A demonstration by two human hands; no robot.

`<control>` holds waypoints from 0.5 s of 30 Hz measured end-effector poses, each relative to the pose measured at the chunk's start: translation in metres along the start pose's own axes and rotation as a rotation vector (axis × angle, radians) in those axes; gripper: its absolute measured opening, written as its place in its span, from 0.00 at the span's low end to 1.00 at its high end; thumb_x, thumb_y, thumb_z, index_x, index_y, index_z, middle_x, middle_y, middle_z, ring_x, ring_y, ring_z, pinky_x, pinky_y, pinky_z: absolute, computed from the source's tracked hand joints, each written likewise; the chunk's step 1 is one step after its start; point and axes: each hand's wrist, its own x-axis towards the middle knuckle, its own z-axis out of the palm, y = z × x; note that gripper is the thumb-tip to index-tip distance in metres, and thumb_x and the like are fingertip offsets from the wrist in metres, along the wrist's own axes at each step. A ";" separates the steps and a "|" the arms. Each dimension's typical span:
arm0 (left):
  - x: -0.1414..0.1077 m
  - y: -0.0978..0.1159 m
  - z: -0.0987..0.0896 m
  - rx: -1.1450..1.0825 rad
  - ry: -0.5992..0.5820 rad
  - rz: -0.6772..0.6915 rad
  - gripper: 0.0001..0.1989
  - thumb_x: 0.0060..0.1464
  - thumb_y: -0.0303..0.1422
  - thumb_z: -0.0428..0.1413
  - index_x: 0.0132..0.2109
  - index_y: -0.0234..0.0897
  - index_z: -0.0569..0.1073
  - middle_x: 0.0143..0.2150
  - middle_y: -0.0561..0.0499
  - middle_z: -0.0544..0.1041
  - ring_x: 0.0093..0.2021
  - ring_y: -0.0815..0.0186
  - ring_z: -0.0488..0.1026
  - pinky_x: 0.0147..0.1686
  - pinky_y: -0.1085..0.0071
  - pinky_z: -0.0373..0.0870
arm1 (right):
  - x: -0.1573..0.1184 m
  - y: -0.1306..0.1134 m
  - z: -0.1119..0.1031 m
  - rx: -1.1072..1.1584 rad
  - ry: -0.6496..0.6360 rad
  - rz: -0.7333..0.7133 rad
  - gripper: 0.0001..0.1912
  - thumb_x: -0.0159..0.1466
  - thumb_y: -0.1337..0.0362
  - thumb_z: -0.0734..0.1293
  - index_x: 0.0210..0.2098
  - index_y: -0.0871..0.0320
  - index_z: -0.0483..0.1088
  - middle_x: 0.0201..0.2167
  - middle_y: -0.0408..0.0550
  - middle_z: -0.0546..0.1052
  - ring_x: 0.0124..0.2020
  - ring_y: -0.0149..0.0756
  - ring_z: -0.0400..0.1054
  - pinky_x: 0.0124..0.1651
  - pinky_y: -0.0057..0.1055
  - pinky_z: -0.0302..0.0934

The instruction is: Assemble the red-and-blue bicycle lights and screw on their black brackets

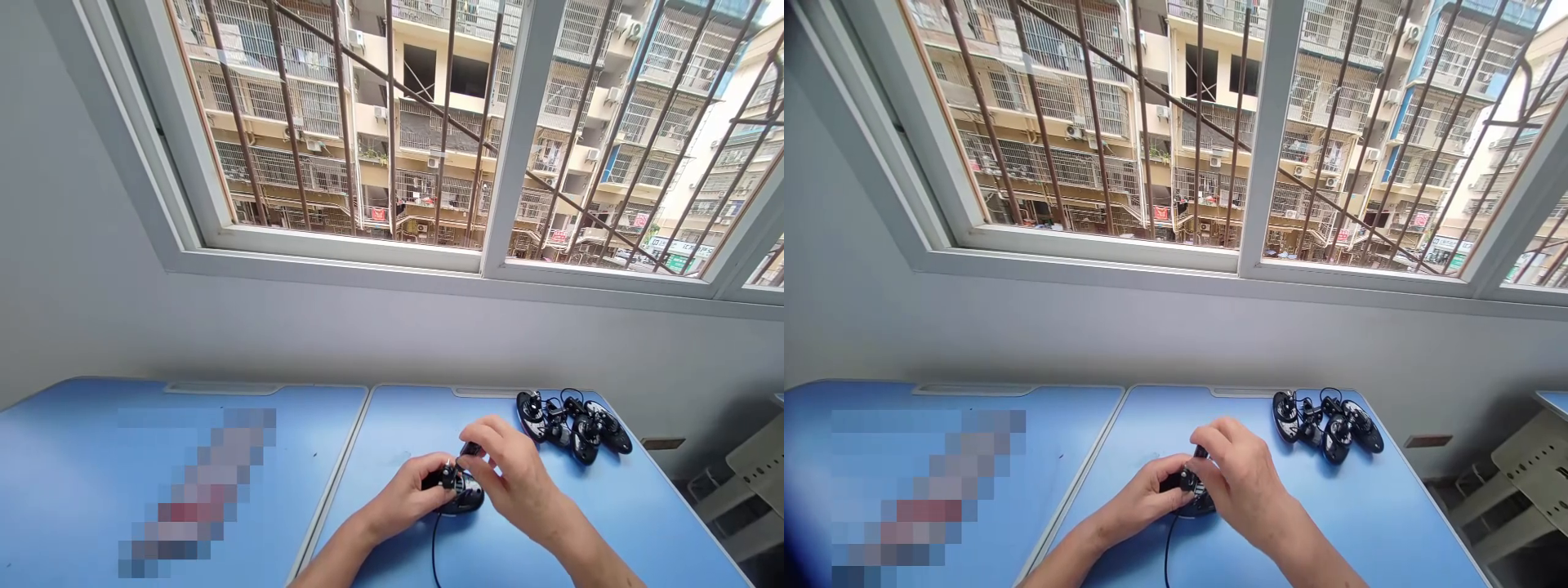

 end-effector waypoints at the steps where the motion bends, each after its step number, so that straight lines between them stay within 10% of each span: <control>1: 0.000 0.001 0.000 -0.006 -0.002 0.000 0.06 0.51 0.34 0.54 0.35 0.37 0.70 0.30 0.55 0.66 0.33 0.65 0.60 0.33 0.73 0.59 | 0.000 0.000 -0.002 0.010 -0.015 -0.002 0.10 0.66 0.72 0.59 0.46 0.55 0.64 0.33 0.47 0.72 0.30 0.33 0.66 0.29 0.28 0.64; 9: 0.000 0.004 0.000 -0.022 -0.002 -0.002 0.09 0.52 0.37 0.56 0.39 0.37 0.73 0.33 0.53 0.72 0.35 0.63 0.64 0.37 0.71 0.62 | -0.004 -0.005 -0.031 -0.043 -0.232 -0.010 0.20 0.65 0.76 0.56 0.54 0.55 0.61 0.40 0.51 0.76 0.39 0.39 0.71 0.39 0.34 0.67; 15: 0.001 0.002 -0.002 -0.053 0.005 0.004 0.14 0.55 0.42 0.57 0.42 0.36 0.75 0.39 0.49 0.75 0.40 0.60 0.68 0.41 0.69 0.64 | -0.007 -0.001 -0.040 -0.293 -0.347 0.137 0.08 0.64 0.73 0.61 0.40 0.57 0.68 0.28 0.46 0.76 0.28 0.37 0.69 0.30 0.29 0.61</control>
